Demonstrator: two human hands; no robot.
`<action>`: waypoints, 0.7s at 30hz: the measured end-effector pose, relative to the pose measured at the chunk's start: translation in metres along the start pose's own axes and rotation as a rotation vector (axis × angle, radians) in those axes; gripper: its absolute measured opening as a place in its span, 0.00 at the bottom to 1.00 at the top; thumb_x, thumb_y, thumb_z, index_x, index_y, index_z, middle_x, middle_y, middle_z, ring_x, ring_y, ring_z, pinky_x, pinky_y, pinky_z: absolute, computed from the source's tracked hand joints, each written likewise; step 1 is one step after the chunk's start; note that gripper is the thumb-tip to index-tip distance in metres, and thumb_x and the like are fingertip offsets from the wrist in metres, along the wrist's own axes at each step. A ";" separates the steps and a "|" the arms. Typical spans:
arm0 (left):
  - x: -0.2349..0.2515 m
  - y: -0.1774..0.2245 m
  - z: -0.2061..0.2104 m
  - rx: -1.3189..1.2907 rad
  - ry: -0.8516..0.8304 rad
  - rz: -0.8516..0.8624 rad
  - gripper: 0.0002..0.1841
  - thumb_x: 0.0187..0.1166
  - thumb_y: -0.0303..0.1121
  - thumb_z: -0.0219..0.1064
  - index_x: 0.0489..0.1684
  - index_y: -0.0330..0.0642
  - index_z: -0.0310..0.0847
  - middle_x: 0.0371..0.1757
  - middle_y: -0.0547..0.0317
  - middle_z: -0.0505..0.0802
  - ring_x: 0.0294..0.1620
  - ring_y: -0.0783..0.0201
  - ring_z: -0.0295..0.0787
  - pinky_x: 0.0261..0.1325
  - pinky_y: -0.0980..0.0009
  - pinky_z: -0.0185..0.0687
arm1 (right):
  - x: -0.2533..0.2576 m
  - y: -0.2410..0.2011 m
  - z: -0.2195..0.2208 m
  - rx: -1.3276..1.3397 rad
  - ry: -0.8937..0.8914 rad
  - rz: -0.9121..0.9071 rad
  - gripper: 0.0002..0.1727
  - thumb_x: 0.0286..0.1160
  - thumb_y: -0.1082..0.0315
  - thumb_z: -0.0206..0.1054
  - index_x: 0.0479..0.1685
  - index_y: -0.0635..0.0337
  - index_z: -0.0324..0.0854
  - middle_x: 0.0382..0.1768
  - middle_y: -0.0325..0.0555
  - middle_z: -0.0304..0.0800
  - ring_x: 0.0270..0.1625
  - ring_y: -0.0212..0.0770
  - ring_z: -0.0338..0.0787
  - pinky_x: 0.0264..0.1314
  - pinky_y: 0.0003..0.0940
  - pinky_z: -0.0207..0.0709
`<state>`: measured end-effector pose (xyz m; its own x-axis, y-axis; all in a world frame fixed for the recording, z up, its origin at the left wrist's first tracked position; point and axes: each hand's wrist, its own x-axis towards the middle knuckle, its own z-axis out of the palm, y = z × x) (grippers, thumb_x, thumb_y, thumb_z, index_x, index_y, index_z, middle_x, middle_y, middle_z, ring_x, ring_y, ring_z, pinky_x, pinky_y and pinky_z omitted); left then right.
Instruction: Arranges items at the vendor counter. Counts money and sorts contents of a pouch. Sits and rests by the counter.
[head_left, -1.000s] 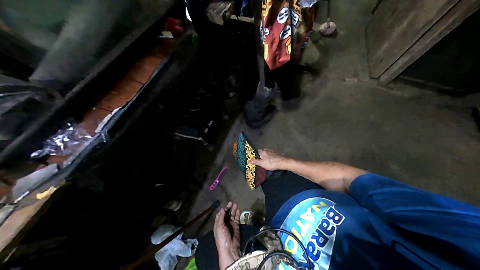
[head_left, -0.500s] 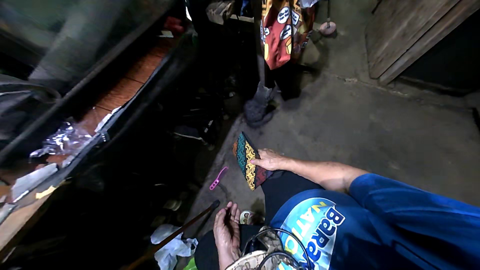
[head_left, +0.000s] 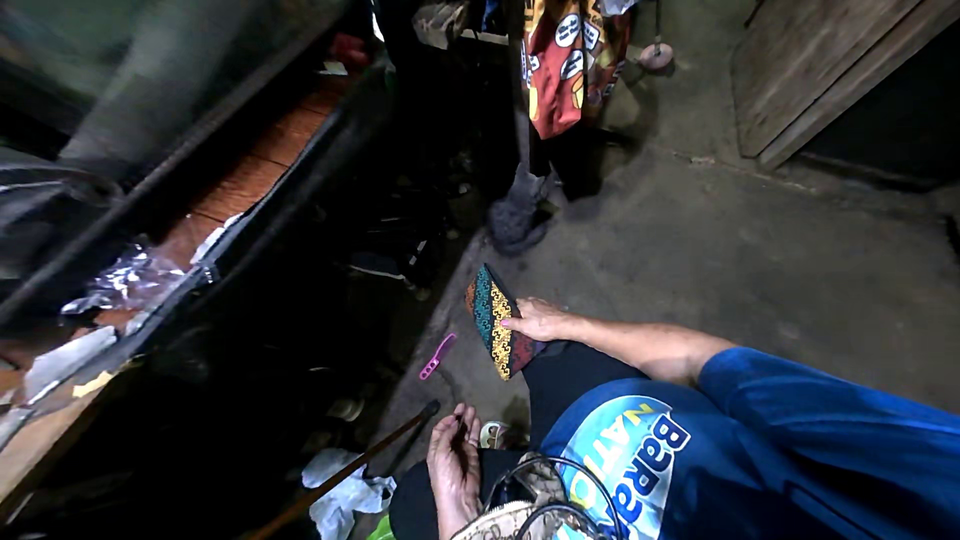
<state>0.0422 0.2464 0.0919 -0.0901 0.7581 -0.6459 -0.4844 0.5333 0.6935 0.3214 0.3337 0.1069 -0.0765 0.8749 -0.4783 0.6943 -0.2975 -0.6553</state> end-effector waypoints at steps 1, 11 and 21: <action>0.000 0.000 0.000 -0.001 0.000 -0.002 0.08 0.85 0.22 0.48 0.43 0.42 0.72 0.47 0.54 0.95 0.44 0.60 0.96 0.46 0.65 0.93 | 0.000 0.000 0.000 0.001 -0.003 0.000 0.39 0.86 0.38 0.54 0.71 0.69 0.77 0.71 0.66 0.81 0.78 0.60 0.78 0.81 0.63 0.65; -0.001 0.000 0.001 -0.010 0.015 -0.007 0.08 0.86 0.22 0.49 0.42 0.43 0.73 0.47 0.54 0.95 0.44 0.60 0.96 0.45 0.65 0.93 | 0.000 -0.001 -0.001 -0.006 -0.010 0.010 0.40 0.86 0.37 0.54 0.72 0.71 0.76 0.72 0.67 0.80 0.79 0.61 0.77 0.81 0.63 0.65; 0.000 0.000 0.000 -0.015 0.017 0.001 0.10 0.86 0.21 0.48 0.39 0.43 0.74 0.46 0.54 0.95 0.43 0.60 0.96 0.45 0.65 0.93 | 0.000 -0.001 -0.001 -0.010 -0.023 0.009 0.38 0.87 0.38 0.53 0.70 0.70 0.78 0.71 0.66 0.81 0.78 0.60 0.77 0.81 0.63 0.65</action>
<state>0.0428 0.2462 0.0917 -0.1059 0.7520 -0.6506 -0.4970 0.5267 0.6896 0.3214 0.3345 0.1084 -0.0870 0.8632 -0.4973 0.7021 -0.3010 -0.6453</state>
